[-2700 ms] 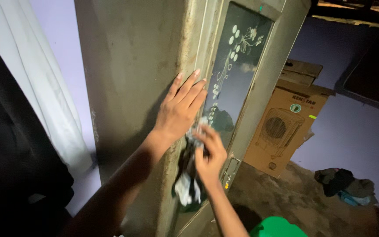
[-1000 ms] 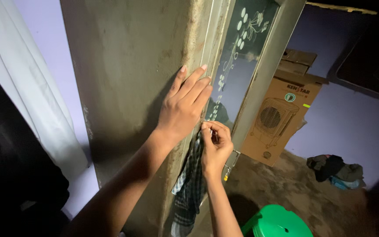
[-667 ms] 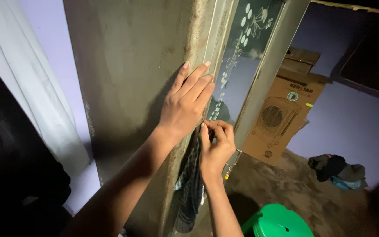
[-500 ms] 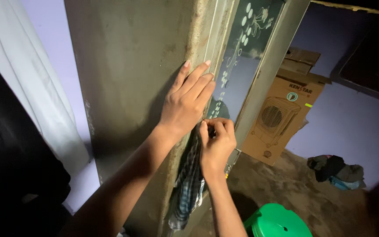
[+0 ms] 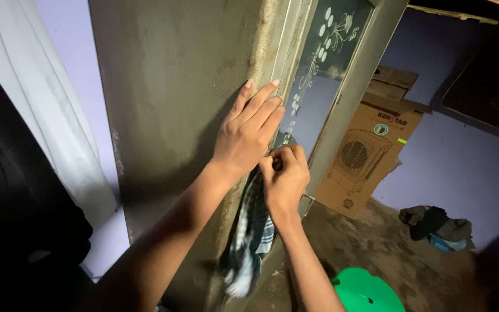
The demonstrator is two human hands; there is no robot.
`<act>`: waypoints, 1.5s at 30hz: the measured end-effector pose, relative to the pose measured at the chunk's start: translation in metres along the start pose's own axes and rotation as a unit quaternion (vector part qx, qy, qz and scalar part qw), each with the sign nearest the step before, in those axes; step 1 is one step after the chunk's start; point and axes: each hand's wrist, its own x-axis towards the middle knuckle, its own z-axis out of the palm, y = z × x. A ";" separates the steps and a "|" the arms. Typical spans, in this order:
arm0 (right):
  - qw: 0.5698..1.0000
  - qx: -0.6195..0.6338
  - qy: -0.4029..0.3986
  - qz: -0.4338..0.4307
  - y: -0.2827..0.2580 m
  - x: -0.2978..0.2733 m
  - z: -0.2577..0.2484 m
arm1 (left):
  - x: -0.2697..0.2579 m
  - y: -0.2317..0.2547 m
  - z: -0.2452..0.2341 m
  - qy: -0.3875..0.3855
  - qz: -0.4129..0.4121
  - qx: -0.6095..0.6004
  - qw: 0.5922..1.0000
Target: The person wipes a mirrored wardrobe door with a cloth, repeatedly dipping the cloth into a red bowl of water on the floor and wringing it out. The person cleans the glass surface and the metal frame of the wardrobe.
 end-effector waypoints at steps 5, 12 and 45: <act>0.965 0.215 0.016 0.149 0.042 -0.007 0.020 | 0.001 0.000 0.001 0.000 -0.001 0.004 1.000; 0.803 0.498 -0.034 0.326 0.066 -0.015 0.016 | 0.001 -0.001 0.000 0.003 -0.001 -0.005 1.000; 0.901 0.393 0.024 0.184 0.045 0.026 -0.013 | 0.002 0.000 -0.001 -0.006 -0.004 -0.006 1.000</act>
